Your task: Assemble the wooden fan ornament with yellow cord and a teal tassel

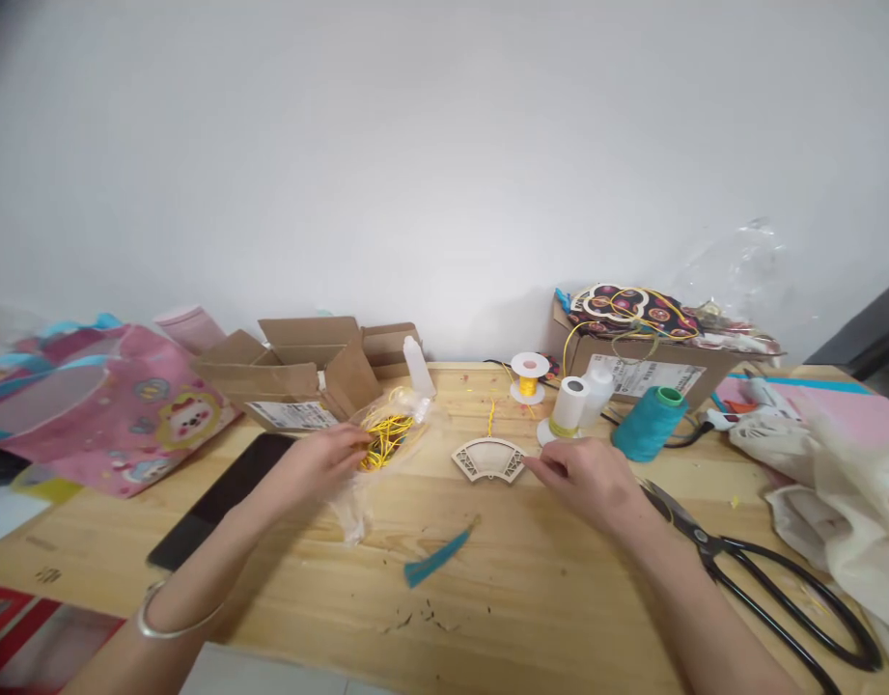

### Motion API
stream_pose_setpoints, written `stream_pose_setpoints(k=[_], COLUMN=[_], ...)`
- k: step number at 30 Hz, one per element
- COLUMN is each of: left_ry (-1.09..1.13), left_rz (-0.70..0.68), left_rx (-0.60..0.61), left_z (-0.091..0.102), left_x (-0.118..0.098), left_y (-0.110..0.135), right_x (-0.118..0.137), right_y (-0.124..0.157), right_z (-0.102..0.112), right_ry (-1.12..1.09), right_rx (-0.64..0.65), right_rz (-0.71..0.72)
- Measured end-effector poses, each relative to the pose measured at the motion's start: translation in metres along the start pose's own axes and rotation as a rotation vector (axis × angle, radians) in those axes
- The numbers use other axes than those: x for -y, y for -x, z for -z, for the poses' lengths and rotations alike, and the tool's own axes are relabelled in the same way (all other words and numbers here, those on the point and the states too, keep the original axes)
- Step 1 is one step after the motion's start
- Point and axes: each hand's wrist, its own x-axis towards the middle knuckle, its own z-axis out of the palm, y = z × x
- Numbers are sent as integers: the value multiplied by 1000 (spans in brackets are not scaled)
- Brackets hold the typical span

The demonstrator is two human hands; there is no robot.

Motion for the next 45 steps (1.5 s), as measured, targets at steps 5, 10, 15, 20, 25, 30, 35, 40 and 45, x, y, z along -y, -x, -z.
stream_pose_setpoints(k=[5,10,15,20,25,30,35,40,45], left_ry=[-29,-74,-113,-17,36,-37,-35,93,623], left_rz=[106,-74,59,61,-46,6,14,50,294], left_rx=[-195,-130,-236,-322,-308,-274,-290,-345,-605], left_z=[-6,-16,-25,-31,-33,-36,-37,-37,-42], left_x=[8,-5,7,3,-3,10,10,5,12], left_y=[11,-2,-10,-4,3,2,1,-1,-3], right_x=[4,5,4,6,8,9,9,11,8], right_y=[-1,-2,-1,-1,-1,0,0,0,1], right_z=[-5,-8,-8,-6,-4,-1,1,4,2], right_ry=[-27,-71,-58,-81,-76,-60,-76,-86,-127], right_rx=[-19,-63,-39,-42,-27,-43,-45,-39,-57], right_rz=[41,52,38,59,79,90,92,87,69])
